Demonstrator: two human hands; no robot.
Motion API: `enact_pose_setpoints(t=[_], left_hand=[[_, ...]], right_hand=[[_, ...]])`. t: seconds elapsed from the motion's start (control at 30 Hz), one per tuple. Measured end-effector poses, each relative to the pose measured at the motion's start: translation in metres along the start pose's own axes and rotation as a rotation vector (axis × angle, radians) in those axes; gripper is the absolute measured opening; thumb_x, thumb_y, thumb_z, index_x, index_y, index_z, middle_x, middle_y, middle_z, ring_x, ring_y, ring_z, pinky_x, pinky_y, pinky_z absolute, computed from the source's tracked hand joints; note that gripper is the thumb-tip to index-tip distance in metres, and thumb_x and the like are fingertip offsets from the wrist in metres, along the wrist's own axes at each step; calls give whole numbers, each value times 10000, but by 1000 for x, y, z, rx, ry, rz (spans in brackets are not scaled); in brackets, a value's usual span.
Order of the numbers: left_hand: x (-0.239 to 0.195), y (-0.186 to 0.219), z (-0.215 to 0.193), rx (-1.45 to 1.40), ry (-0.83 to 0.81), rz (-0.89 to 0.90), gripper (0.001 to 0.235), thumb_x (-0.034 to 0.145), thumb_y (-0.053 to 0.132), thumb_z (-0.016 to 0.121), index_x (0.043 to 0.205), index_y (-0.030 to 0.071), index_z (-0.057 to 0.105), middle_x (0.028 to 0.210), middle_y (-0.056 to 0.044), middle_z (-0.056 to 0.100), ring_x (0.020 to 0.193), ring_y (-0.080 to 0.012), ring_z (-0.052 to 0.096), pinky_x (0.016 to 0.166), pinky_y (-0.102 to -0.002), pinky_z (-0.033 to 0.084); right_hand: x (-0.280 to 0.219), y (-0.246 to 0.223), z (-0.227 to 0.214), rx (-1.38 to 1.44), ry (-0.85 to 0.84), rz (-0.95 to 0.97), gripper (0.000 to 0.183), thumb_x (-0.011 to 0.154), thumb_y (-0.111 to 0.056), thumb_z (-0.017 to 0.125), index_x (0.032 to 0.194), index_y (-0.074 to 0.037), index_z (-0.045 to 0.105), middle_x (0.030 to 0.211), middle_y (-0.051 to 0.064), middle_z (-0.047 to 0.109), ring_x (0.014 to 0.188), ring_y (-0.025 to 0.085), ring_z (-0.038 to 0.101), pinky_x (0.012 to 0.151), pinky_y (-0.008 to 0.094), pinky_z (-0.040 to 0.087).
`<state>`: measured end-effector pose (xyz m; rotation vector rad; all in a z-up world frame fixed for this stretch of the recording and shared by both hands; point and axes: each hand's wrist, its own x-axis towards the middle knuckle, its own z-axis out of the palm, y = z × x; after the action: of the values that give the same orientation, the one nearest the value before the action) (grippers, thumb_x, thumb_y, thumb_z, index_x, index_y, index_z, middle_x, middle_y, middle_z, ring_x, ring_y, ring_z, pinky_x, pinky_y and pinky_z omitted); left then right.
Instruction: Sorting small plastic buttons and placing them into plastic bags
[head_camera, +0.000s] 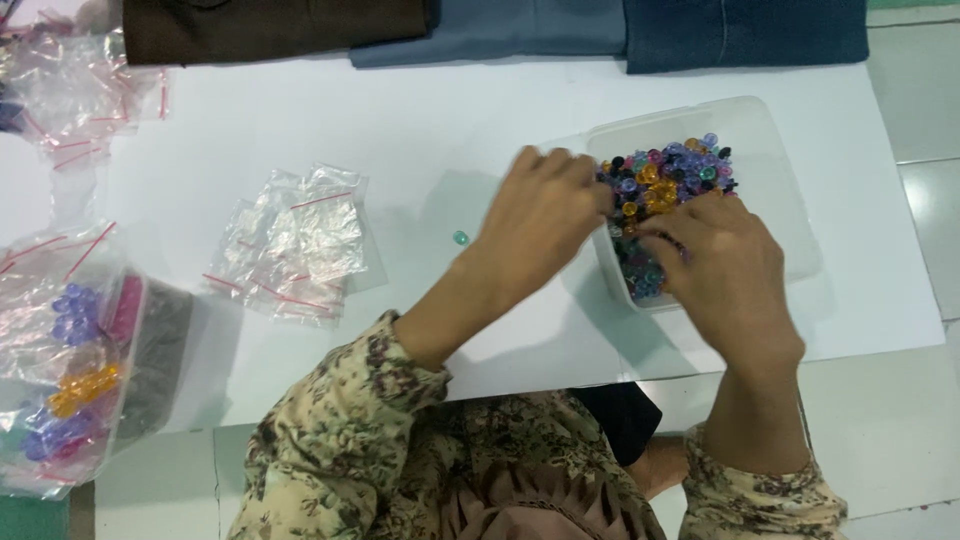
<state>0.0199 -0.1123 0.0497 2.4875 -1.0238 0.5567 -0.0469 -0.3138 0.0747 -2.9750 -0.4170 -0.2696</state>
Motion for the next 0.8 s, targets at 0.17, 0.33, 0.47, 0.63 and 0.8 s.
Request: enact_pose_setpoints(t=[0.17, 0.33, 0.47, 0.63, 0.8], left_hand=[[28, 42, 43, 41, -29, 65, 90, 690, 18, 817, 719, 89, 768, 718, -114, 699, 721, -306, 651, 759, -434, 390], [47, 58, 42, 153, -426, 23, 130, 695, -20, 800, 718, 105, 770, 669, -70, 719, 684, -245, 641, 832, -433, 311], [56, 59, 41, 244, -619, -24, 137, 741, -6, 776, 778, 125, 778, 717, -29, 737, 748, -227, 658, 854, -421, 274], [59, 58, 40, 237, -674, -62, 127, 760, 4, 783, 796, 125, 781, 741, -22, 739, 776, -229, 660, 835, -423, 268], [58, 51, 54, 216, -640, -40, 107, 742, -5, 771, 766, 99, 768, 710, -58, 728, 740, -255, 662, 806, -419, 274]], right_hand=[[-3, 27, 13, 39, -183, 132, 122, 869, -135, 792, 972, -70, 789, 899, 157, 694, 905, 374, 666, 766, 474, 537], [10, 14, 7, 68, -312, 192, 103, 951, -44, 613, 965, -46, 715, 843, 174, 650, 852, 407, 673, 705, 495, 530], [12, 22, 26, 42, -384, 165, 104, 938, -52, 625, 985, -40, 717, 853, 176, 673, 865, 389, 670, 713, 470, 539], [15, 27, 33, 139, -393, 177, 114, 932, -68, 656, 1019, -28, 718, 882, 195, 683, 879, 417, 665, 697, 505, 524], [21, 23, 28, 117, -451, 204, 100, 976, -95, 603, 994, -65, 696, 851, 135, 686, 849, 378, 678, 695, 484, 530]])
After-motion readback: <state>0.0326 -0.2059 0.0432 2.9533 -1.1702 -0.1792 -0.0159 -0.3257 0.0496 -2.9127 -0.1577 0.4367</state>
